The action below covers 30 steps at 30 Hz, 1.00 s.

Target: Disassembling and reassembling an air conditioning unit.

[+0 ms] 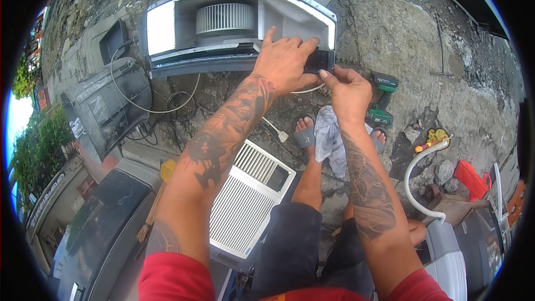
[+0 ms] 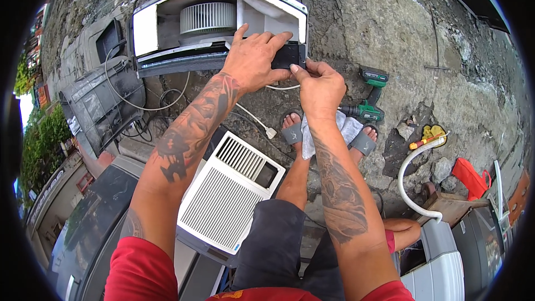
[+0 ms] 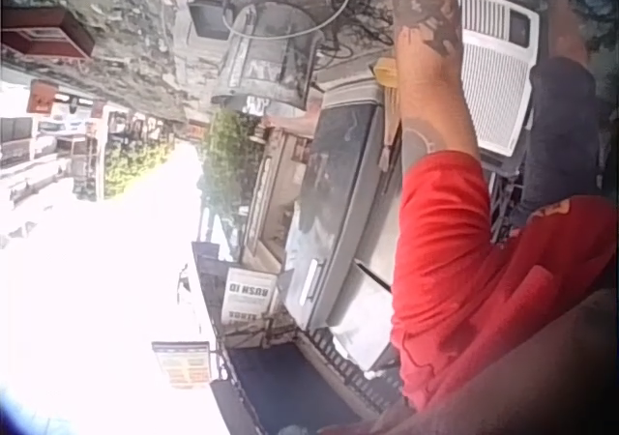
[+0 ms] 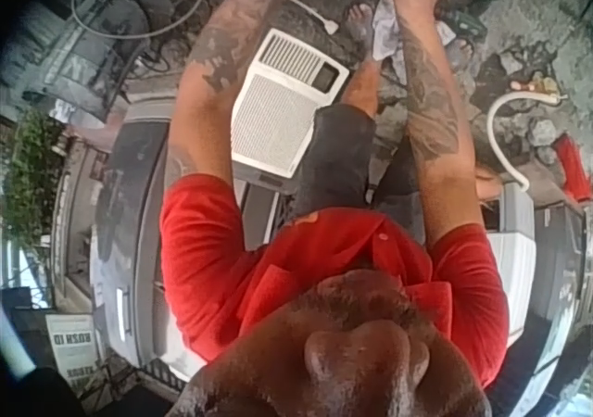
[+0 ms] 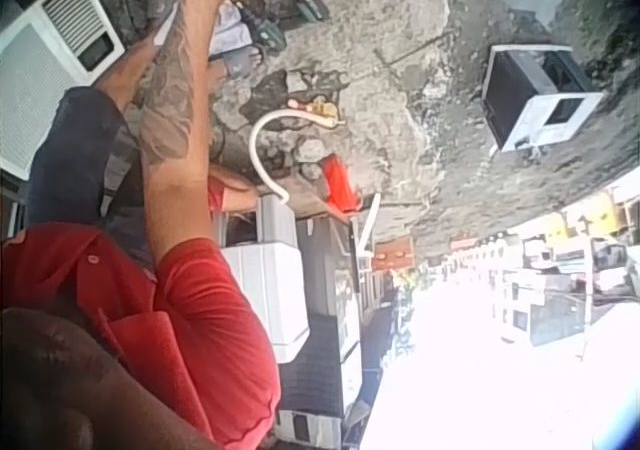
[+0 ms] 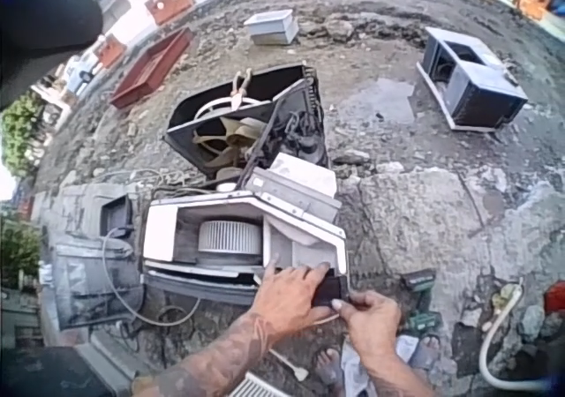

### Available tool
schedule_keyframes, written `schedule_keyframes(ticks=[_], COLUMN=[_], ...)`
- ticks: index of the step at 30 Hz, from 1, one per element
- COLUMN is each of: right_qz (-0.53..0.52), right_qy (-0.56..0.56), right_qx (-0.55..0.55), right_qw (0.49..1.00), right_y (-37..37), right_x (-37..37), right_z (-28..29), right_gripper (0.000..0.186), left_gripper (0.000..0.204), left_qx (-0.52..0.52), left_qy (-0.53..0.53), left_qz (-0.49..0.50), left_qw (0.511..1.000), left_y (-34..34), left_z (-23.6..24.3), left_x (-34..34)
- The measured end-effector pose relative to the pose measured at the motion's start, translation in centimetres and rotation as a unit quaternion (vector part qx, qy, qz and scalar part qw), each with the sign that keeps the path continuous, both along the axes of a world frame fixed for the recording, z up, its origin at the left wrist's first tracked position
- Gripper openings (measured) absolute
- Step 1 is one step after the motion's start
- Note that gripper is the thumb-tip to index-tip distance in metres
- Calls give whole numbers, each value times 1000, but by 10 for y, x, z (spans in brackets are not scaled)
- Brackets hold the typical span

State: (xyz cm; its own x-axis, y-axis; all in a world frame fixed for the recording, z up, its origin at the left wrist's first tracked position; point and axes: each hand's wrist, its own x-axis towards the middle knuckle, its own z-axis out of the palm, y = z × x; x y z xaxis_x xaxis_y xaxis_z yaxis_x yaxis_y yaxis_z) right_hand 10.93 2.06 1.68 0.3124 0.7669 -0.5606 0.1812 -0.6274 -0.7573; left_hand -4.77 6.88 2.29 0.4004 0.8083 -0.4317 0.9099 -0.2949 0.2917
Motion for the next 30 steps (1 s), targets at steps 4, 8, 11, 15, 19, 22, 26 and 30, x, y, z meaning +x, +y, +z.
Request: schedule_keyframes(ticks=[4,8,11,15,19,22,26,30], right_qz=[9,34,32,42,32,38,36,45], right_qy=[-16,-14,-7,4,30,14,-12,-10], right_qx=[-14,-30,-25,-16,-15,-16,-29,-37], right_qw=[1000,999,999,999,999,999,999,998], right_y=[3,2,2,3,0,2,1,3], right_x=[4,9,12,13,13,14,9,5], right_z=[0,-17,-26,-26,-28,-25,-20,-8], right_gripper=[31,32,34,35,35,34,32,34], left_gripper=[76,70,50,45,44,44,43,40], left_qx=[-122,-257,-315,-374,-328,-271,-228,-257], left_qy=[-46,-184,-175,-180,-180,-155,-180,-214], left_qz=[-9,89,2,3,-3,-34,-5,9], left_qw=[991,944,933,910,927,949,957,942], left_y=[15,38,59,73,67,65,50,50], left_z=[7,-4,-17,-21,-22,-18,-19,-17], left_x=[-4,-26,-27,-27,-29,-25,-27,-27])
